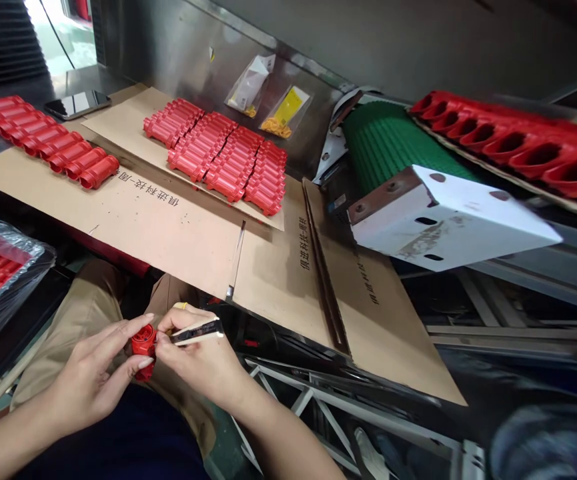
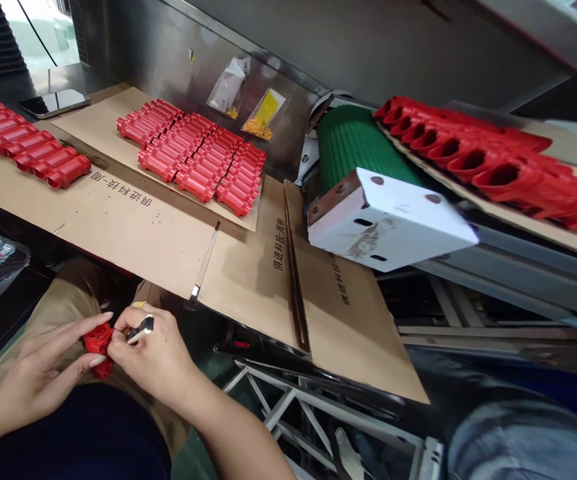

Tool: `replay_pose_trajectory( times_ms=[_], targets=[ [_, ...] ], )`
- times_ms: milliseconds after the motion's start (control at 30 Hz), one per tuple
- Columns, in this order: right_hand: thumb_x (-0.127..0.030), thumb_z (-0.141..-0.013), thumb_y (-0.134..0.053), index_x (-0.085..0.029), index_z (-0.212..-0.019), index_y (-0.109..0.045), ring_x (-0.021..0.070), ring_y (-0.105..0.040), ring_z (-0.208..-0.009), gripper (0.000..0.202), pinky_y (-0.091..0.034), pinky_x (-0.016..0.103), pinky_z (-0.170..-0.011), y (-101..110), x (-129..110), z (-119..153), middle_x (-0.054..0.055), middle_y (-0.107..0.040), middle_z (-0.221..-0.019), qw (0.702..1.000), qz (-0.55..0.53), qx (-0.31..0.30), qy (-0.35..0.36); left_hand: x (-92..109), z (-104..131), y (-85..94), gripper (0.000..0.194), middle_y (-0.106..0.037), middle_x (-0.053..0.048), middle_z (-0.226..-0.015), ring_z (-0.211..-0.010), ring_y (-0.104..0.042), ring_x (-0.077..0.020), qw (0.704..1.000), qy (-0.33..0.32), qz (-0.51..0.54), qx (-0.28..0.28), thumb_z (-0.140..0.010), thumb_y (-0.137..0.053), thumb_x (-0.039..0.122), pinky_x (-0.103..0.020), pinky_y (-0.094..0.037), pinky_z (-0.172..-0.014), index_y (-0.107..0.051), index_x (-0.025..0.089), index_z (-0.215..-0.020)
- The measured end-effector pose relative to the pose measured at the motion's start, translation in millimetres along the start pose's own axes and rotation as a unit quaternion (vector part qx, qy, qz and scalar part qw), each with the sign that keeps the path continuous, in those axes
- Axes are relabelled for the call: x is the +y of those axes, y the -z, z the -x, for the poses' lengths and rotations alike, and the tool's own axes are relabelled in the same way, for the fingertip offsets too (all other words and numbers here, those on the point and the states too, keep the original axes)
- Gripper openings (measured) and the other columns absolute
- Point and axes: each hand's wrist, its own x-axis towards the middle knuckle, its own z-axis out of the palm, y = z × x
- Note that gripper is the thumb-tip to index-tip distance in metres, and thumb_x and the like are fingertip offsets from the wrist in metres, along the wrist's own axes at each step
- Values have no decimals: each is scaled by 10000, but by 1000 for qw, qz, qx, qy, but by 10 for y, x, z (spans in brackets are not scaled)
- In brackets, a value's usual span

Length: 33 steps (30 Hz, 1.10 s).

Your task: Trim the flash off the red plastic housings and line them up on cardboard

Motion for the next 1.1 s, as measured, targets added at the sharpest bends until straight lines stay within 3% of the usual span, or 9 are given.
replay_pose_trajectory(
  times_ms=[133, 300, 367, 533, 600, 700, 767, 933, 1100],
  targets=[
    [-65, -765, -656, -212, -662, -602, 122, -493, -638, 188, -386, 259, -646, -53, -41, 13, -61, -546, -650, 999, 3, 36, -4, -10, 57, -57, 534, -826, -65, -1272, -1053, -818, -234, 998, 55, 32, 17, -928, -784, 183, -263, -633, -926, -698, 319, -1437],
    [-125, -801, -640, -218, -667, -591, 110, -484, -614, 171, -388, 232, -596, -3, -103, 105, -49, -558, -686, 998, -48, 28, 28, 14, 39, -30, 385, -857, -55, -1148, -959, -823, -240, 959, 239, 148, 43, -909, -816, 373, -273, -651, -831, -793, 285, -1283],
    [-106, -794, -646, -220, -664, -587, 105, -487, -608, 183, -399, 227, -603, 76, -95, 153, -54, -570, -680, 997, -67, -23, 42, 6, 3, 15, 409, -859, -56, -1085, -917, -814, -237, 937, 288, 196, 38, -909, -811, 432, -278, -644, -791, -791, 277, -1287],
    [-177, -893, -687, -226, -682, -642, 114, -548, -613, 221, -438, 223, -605, 349, 18, 211, -49, -599, -661, 963, -73, -251, 67, -15, -55, 80, 441, -835, -69, -1121, -955, -759, -230, 906, 330, 265, 7, -935, -785, 468, -295, -588, -854, -776, 284, -1337],
    [-240, -970, -668, -219, -718, -687, 130, -565, -628, 254, -448, 242, -621, 389, 66, 206, -29, -617, -661, 982, -18, -182, 49, 5, -60, 64, 459, -824, -72, -1148, -978, -737, -230, 892, 345, 291, 23, -933, -786, 481, -302, -561, -893, -772, 285, -1347],
    [-252, -1031, -592, -203, -919, -773, 156, -626, -693, 219, -475, 276, -667, 319, 100, 182, 16, -697, -753, 999, 18, 6, 40, 50, -64, 22, 525, -814, -62, -1095, -1029, -716, -229, 861, 367, 351, 5, -941, -771, 509, -306, -521, -964, -723, 302, -1422],
    [-253, -1041, -578, -204, -1053, -785, 164, -670, -740, 213, -506, 287, -701, 223, 99, 160, 34, -741, -839, 998, -17, 52, 41, 78, -70, 2, 586, -799, -50, -1080, -1039, -711, -226, 840, 378, 388, -21, -951, -755, 528, -311, -508, -983, -657, 331, -1494],
    [-329, -994, -655, -193, -1057, -764, 121, -590, -605, 185, -481, 245, -590, 19, 104, 75, -9, -680, -738, 989, -129, 49, -45, 123, -116, -1, 722, -765, -65, -1140, -905, -702, -216, 807, 394, 438, -37, -925, -781, 535, -338, -551, -872, -532, 360, -1580],
    [-562, -892, -782, -185, -918, -671, 57, -463, -415, 394, -389, 176, -417, -54, 163, 3, -60, -624, -617, 944, -294, -37, -147, 120, -142, 19, 621, -785, -87, -997, -757, -679, -182, 722, 470, 507, -31, -875, -828, 539, -269, -507, -661, -690, 278, -1421]
  ],
)
